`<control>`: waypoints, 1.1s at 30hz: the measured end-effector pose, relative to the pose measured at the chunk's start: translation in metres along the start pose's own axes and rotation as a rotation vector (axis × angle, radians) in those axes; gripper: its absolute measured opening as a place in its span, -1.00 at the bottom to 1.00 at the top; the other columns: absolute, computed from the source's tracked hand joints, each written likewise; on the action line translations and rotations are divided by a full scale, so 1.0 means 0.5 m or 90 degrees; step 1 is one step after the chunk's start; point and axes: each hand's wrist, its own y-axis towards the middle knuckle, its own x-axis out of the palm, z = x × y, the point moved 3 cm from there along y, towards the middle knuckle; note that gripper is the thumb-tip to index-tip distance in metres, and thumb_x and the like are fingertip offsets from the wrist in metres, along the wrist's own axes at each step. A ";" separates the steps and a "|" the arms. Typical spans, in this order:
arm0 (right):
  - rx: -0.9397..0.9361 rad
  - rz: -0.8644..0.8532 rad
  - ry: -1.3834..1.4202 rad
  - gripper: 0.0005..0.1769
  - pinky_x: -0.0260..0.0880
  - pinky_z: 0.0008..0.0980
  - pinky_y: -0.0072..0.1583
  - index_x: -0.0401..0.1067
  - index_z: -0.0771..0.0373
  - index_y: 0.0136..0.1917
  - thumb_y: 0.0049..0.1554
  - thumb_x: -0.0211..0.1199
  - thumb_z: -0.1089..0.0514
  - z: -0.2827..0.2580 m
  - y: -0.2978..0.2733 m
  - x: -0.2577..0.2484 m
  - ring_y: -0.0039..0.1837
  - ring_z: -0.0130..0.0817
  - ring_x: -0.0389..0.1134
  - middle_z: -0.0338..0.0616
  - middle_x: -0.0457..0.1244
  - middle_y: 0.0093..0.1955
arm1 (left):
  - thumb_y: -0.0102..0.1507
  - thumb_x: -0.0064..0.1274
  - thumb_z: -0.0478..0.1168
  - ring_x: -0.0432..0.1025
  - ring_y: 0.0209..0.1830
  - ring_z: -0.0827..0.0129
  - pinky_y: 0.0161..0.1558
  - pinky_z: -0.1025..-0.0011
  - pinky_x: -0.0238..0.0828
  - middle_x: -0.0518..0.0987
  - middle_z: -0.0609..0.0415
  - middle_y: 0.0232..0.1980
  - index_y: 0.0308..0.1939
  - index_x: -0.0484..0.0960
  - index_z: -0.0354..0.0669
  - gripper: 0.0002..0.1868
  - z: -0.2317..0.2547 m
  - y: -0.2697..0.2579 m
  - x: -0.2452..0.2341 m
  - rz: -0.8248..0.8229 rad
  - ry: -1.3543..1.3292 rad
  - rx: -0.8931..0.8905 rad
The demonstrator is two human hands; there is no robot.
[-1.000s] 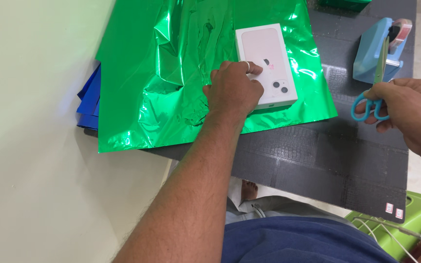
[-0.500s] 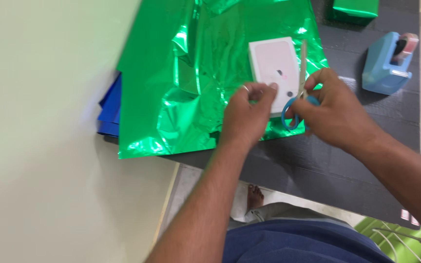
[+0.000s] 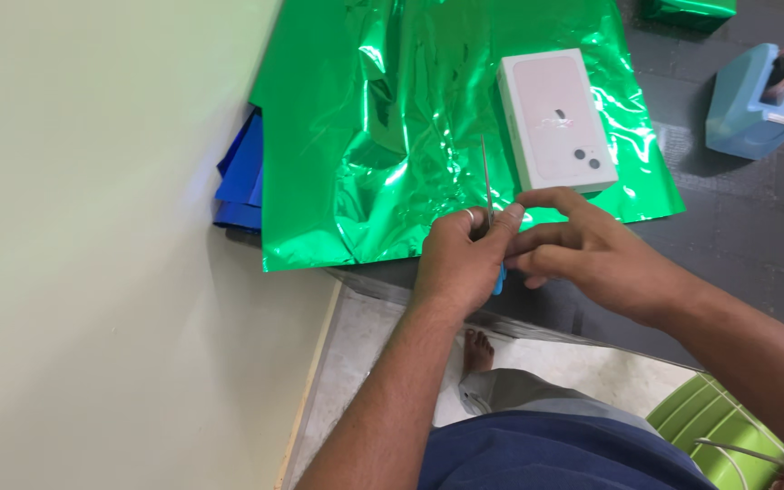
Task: The person wraps a white rectangular box with shiny green wrapping paper. They cut the paper to size using scissors, fold the edges over the box, and secure the paper with clear tape. The person folds the ends neatly and tapes them down.
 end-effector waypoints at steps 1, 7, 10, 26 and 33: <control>0.025 -0.001 0.055 -0.22 0.48 -0.22 0.10 0.11 0.25 0.50 0.01 0.17 0.29 0.005 -0.001 0.002 0.15 -0.26 0.48 0.11 0.41 0.14 | 0.30 0.05 0.14 0.54 -0.36 0.24 -0.29 0.22 0.48 0.71 -0.10 -0.33 -0.23 0.74 -0.33 -0.47 -0.002 -0.005 -0.005 0.018 0.021 -0.012; 0.070 0.093 -0.215 -0.22 0.46 -0.30 0.05 0.16 0.18 0.53 0.09 0.35 0.15 0.024 -0.006 0.025 0.03 -0.35 0.47 -0.06 0.46 -0.01 | 0.36 -0.13 0.19 0.63 -0.28 0.15 -0.18 0.21 0.51 0.73 -0.14 -0.28 -0.18 0.73 -0.28 -0.42 0.003 -0.025 0.019 0.055 0.034 0.000; 0.017 0.059 -0.118 -0.28 0.48 -0.39 0.00 0.21 0.28 0.44 0.03 0.31 0.23 0.026 0.004 0.029 -0.05 -0.43 0.47 -0.08 0.47 -0.09 | 0.38 -0.17 0.19 0.63 -0.27 0.11 -0.15 0.16 0.52 0.71 -0.18 -0.29 -0.22 0.71 -0.33 -0.39 -0.006 -0.029 0.009 0.019 0.011 -0.030; 0.090 0.014 0.200 -0.57 0.29 -0.45 -0.23 0.45 0.30 0.18 0.10 0.35 0.05 0.100 0.001 0.042 -0.18 -0.50 0.34 -0.18 0.37 -0.18 | 0.26 0.13 -0.08 0.65 -0.13 0.11 -0.14 0.29 0.69 0.63 -0.25 -0.04 0.02 0.49 -0.55 -0.50 -0.074 -0.072 -0.070 0.257 -0.491 -0.260; 0.124 0.024 0.168 -0.52 0.46 -0.36 -0.14 0.39 0.26 0.24 0.05 0.32 0.17 0.076 0.003 0.040 -0.02 -0.35 0.48 -0.07 0.45 -0.09 | 0.24 0.15 -0.12 0.61 0.07 0.10 0.06 0.18 0.62 0.62 -0.19 0.03 -0.01 0.49 -0.37 -0.60 -0.080 -0.069 -0.060 0.300 -0.507 -0.236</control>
